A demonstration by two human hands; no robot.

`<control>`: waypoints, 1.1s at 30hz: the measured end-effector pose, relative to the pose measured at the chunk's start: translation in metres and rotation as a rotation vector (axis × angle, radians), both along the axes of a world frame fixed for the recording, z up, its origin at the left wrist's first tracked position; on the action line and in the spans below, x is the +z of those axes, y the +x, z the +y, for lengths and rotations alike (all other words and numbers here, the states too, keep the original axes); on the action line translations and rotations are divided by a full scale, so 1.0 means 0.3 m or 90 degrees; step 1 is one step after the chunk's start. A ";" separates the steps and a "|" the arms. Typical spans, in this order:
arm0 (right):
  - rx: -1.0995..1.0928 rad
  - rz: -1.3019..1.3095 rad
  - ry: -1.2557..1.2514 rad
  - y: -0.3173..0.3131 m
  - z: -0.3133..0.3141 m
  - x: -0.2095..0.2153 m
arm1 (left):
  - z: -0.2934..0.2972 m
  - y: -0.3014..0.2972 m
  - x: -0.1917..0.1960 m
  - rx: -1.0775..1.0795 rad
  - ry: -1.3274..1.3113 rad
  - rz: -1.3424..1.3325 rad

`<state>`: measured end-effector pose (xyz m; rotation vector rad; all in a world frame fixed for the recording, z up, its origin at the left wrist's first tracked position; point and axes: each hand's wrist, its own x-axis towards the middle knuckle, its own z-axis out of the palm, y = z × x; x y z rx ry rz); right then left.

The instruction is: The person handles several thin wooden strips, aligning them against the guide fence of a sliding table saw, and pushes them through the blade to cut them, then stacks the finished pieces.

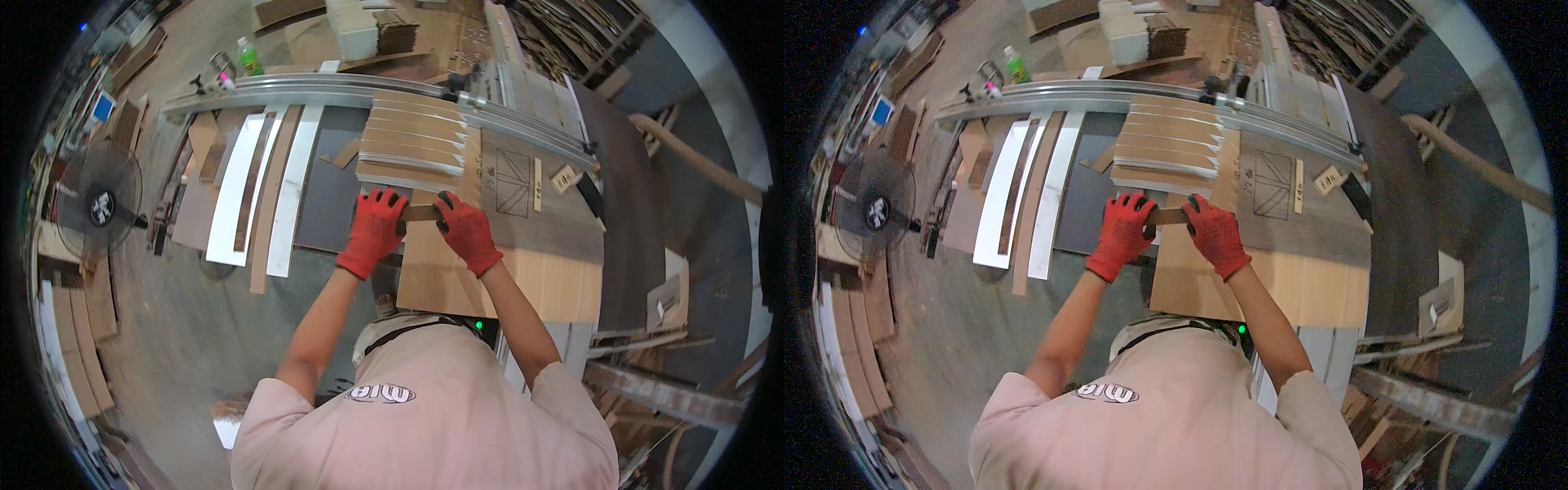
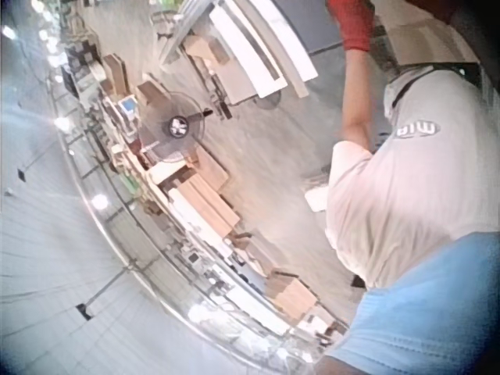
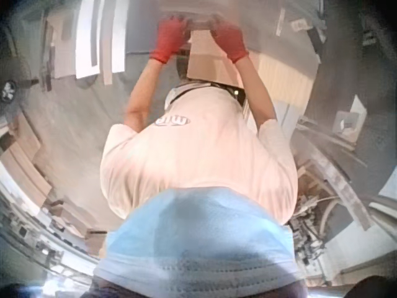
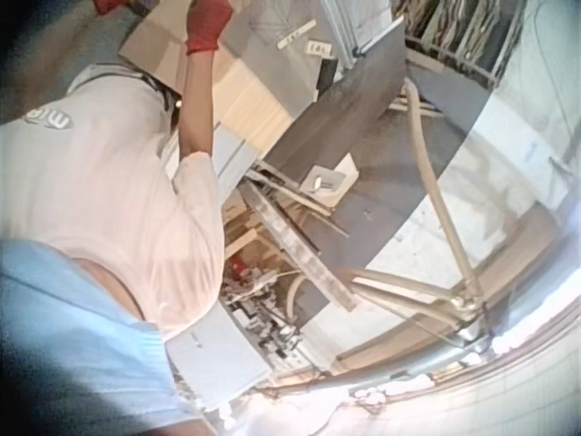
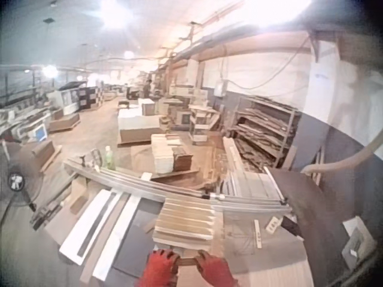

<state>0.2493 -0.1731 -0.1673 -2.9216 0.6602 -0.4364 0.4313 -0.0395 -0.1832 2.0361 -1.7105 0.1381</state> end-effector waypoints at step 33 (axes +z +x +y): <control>-0.201 -0.243 0.207 0.136 -0.220 -0.205 | -0.266 0.151 -0.227 0.424 -0.704 1.012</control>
